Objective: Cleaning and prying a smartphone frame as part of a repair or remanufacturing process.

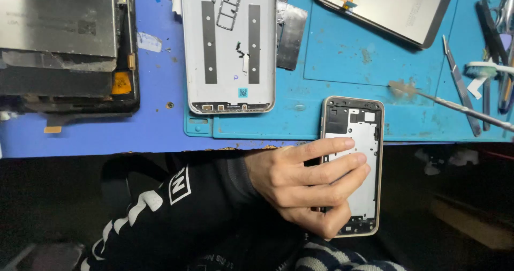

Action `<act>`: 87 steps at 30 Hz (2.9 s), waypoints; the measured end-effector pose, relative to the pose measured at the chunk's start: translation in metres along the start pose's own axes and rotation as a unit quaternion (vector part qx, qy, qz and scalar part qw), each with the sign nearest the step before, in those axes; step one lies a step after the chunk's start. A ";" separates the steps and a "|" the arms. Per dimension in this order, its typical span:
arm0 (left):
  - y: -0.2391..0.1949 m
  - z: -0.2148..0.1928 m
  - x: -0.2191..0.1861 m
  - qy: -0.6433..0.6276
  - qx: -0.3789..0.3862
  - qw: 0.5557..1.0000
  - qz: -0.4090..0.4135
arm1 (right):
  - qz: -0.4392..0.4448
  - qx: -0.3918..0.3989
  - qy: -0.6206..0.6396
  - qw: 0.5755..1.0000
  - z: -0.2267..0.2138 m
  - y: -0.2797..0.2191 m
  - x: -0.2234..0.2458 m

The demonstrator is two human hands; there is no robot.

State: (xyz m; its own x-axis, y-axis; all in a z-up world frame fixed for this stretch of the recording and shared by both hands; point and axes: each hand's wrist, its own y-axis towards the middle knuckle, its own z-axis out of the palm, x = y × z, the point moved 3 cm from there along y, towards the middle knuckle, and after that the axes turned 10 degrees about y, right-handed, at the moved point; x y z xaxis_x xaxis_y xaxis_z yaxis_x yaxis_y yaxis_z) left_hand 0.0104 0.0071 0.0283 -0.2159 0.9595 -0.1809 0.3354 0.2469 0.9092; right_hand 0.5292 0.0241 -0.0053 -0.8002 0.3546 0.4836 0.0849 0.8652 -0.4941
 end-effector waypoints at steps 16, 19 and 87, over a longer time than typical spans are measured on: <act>0.001 0.001 0.000 0.016 -0.007 1.000 0.008 | -0.386 -0.037 0.130 0.913 0.074 -0.031 0.292; 0.000 0.000 0.001 0.018 -0.012 1.000 0.014 | -0.427 0.006 0.058 0.902 0.083 -0.035 0.266; -0.007 0.004 0.008 0.029 -0.035 0.997 0.059 | -0.600 0.145 -0.053 0.785 0.089 -0.036 0.354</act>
State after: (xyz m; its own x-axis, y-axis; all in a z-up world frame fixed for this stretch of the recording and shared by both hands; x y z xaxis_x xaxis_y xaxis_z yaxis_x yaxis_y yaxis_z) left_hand 0.0102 0.0139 0.0189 -0.2325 0.9713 -0.0504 0.2964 0.1201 0.9475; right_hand 0.1901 0.0869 0.1196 -0.2471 -0.6988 0.6713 -0.8939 0.4318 0.1205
